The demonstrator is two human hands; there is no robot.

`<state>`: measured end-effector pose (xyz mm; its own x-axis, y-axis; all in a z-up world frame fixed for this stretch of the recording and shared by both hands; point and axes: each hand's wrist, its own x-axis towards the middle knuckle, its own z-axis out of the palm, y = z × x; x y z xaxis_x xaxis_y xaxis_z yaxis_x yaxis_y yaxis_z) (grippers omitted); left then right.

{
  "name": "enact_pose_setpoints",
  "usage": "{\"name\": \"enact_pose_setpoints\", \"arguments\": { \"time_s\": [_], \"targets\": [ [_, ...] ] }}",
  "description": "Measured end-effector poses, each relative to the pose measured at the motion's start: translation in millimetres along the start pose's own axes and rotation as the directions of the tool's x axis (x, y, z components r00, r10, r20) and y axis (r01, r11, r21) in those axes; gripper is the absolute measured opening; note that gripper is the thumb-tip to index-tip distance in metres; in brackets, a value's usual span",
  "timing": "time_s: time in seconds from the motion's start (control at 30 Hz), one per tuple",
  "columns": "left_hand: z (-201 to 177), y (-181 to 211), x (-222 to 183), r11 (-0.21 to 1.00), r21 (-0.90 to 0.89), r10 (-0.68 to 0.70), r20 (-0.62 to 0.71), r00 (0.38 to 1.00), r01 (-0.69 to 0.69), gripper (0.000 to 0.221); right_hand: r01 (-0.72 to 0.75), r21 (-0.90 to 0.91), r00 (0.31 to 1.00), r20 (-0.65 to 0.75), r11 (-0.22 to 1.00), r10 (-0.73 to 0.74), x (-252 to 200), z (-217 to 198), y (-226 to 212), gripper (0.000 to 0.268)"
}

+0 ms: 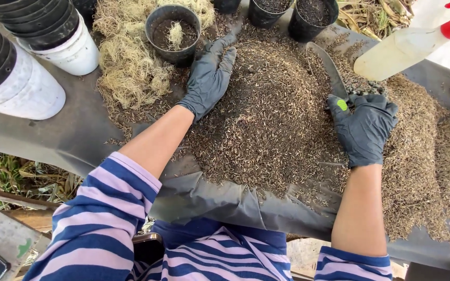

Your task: Mixing soil and moss on a workbench, filling small plastic pots, and hydrating them with a spray bottle.

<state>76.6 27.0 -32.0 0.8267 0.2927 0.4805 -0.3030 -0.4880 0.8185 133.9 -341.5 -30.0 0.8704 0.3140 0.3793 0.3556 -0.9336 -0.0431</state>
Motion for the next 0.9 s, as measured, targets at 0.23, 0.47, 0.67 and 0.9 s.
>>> {"name": "enact_pose_setpoints", "arguments": {
  "time_s": [0.23, 0.47, 0.67, 0.9],
  "targets": [
    [0, 7, -2, 0.995, 0.029, -0.092, -0.032, 0.995, 0.093, 0.040, -0.058, -0.057, 0.991, -0.120, 0.997, 0.051, -7, -1, -2, 0.061],
    [8, -11, -1, 0.998, 0.010, -0.067, -0.111, 0.992, 0.069, 0.033, -0.200, -0.001, 0.966, 0.166, 0.980, 0.197, -5, -20, -26, 0.084],
    [12, 10, 10, 0.955, 0.008, -0.289, -0.197, 0.937, 0.297, 0.039, -0.227, 0.119, 0.973, 0.080, 0.967, 0.218, -12, -10, -7, 0.042],
    [18, 35, 10, 0.826, -0.091, -0.560, -0.246, 0.791, 0.556, 0.055, -0.147, 0.275, 0.960, -0.191, 0.950, 0.204, -1, -27, -45, 0.037]
  ]
}}
